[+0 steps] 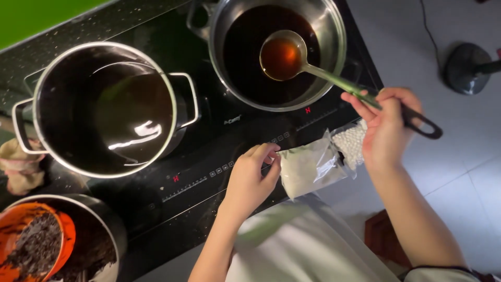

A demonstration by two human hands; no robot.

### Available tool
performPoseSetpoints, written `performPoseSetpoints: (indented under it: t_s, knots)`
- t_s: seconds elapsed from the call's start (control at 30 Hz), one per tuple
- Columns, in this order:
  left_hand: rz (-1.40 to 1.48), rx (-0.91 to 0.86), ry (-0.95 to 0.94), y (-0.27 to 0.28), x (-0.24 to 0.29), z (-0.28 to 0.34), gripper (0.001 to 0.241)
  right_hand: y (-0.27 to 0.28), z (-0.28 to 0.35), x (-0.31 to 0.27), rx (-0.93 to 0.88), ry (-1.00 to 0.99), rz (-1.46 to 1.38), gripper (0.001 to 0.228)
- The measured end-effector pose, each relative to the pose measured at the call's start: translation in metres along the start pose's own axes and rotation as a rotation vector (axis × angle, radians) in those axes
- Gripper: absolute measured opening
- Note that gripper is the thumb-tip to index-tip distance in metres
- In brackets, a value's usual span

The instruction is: Scooping and straining cooked tea leaves from liquid at a stove.

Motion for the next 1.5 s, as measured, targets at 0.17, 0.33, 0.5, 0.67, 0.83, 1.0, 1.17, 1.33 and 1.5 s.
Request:
performPoseSetpoints:
  t_s: [0.17,0.33,0.5,0.67,0.83,1.0,1.17,1.33,1.5]
  knots:
    - [-0.003,-0.030,0.060,-0.007,-0.001,-0.009,0.024,-0.003,0.010,-0.007,-0.175,0.170,0.173,0.017]
    - [0.020,-0.034,0.112,-0.007,-0.002,-0.006,0.025,-0.048,0.028,-0.040,-0.495,0.465,0.685,0.021]
    - [0.036,0.000,0.120,0.006,0.000,0.009,0.023,-0.083,0.043,-0.046,-0.694,0.659,0.906,0.011]
    - [0.017,0.070,0.152,0.031,-0.009,0.036,0.022,-0.032,0.006,-0.011,-0.059,0.163,0.106,0.007]
    - [0.035,0.167,0.158,0.063,-0.021,0.064,0.020,-0.018,0.002,0.001,-0.017,0.037,-0.149,0.008]
    - [0.051,0.231,0.189,0.089,-0.029,0.094,0.021,-0.117,0.043,-0.009,-0.102,0.010,-0.271,0.003]
    - [0.053,0.316,0.192,0.113,-0.038,0.119,0.020,-0.215,0.072,0.021,-0.438,0.012,-0.133,0.010]
    - [0.058,0.344,0.250,0.130,-0.047,0.137,0.019,-0.278,0.091,0.053,-0.654,0.099,0.045,0.012]
    - [0.056,0.371,0.227,0.141,-0.051,0.147,0.017,-0.302,0.099,0.072,-0.790,0.266,0.245,0.016]
Point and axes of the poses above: each hand's wrist, its own z-axis away from the middle knuckle, its own y-axis out of the back of the hand, x = y × z, the point moved 7 cm from there along -z, towards the middle knuckle, and after that the axes turned 8 degrees about -x, right-handed, at the moved point
